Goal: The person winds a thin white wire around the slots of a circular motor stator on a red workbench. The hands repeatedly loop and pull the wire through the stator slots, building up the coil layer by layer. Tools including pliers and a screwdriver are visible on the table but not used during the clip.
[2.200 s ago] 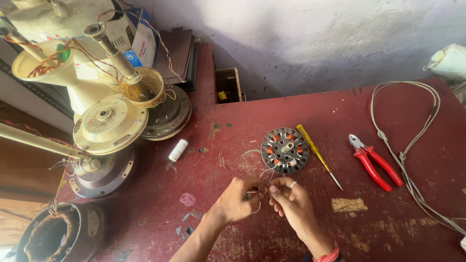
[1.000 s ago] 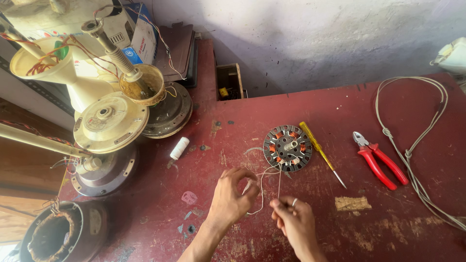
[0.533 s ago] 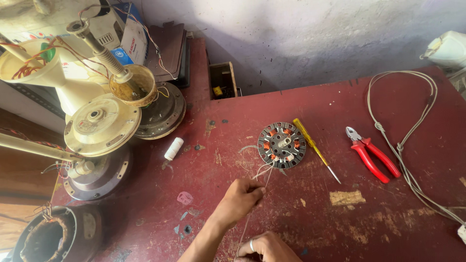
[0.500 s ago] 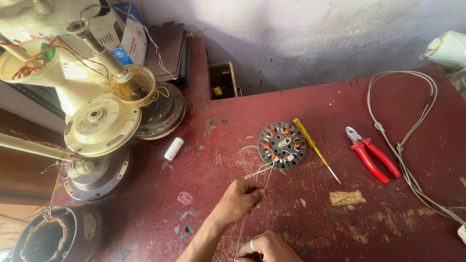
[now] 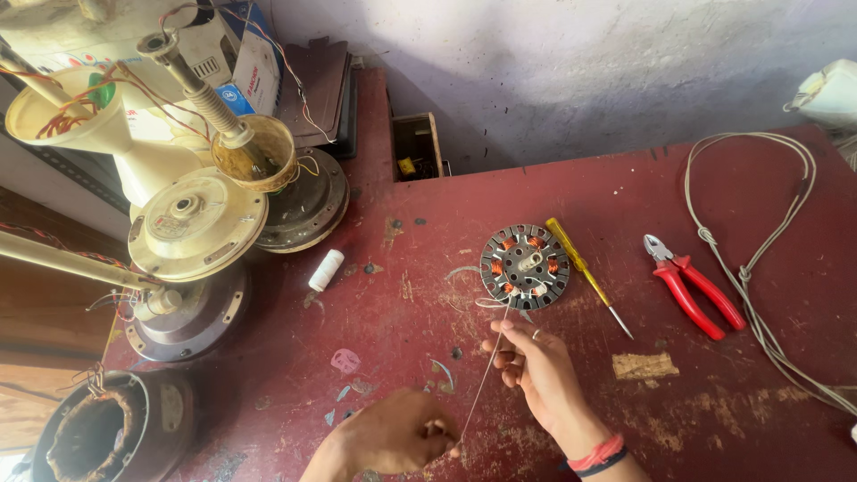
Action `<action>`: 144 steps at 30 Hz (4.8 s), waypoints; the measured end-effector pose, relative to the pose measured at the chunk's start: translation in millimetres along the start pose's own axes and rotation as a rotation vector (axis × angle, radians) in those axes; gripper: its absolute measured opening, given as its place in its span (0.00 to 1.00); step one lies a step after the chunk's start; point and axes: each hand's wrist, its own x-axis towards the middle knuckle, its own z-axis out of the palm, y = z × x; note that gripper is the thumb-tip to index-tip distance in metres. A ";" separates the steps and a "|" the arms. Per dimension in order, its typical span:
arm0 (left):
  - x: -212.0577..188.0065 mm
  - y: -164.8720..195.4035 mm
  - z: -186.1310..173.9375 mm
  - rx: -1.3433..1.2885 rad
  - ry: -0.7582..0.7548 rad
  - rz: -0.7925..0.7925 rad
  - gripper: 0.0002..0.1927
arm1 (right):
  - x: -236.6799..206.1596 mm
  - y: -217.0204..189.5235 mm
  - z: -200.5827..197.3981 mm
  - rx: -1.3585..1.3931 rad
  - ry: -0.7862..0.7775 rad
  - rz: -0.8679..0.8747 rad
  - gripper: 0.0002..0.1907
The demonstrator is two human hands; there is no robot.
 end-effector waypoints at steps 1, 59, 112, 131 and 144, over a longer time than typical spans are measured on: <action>-1.2 -1.1 -0.6 0.046 -0.027 -0.051 0.10 | 2.5 2.1 1.3 -0.008 -0.002 -0.014 0.10; 122.8 -37.4 2.6 0.376 0.849 0.158 0.16 | 41.3 -34.7 17.3 -1.220 0.280 -1.247 0.13; 118.1 -38.7 -14.1 0.325 0.864 0.270 0.15 | 54.8 -47.3 30.1 -1.137 0.260 -1.406 0.07; 114.4 -88.4 21.3 0.354 0.934 0.276 0.13 | 50.6 13.4 27.3 -1.144 0.277 -1.422 0.08; 112.8 -86.9 10.5 0.341 0.925 0.269 0.13 | 57.1 4.9 31.3 -1.109 0.224 -1.354 0.06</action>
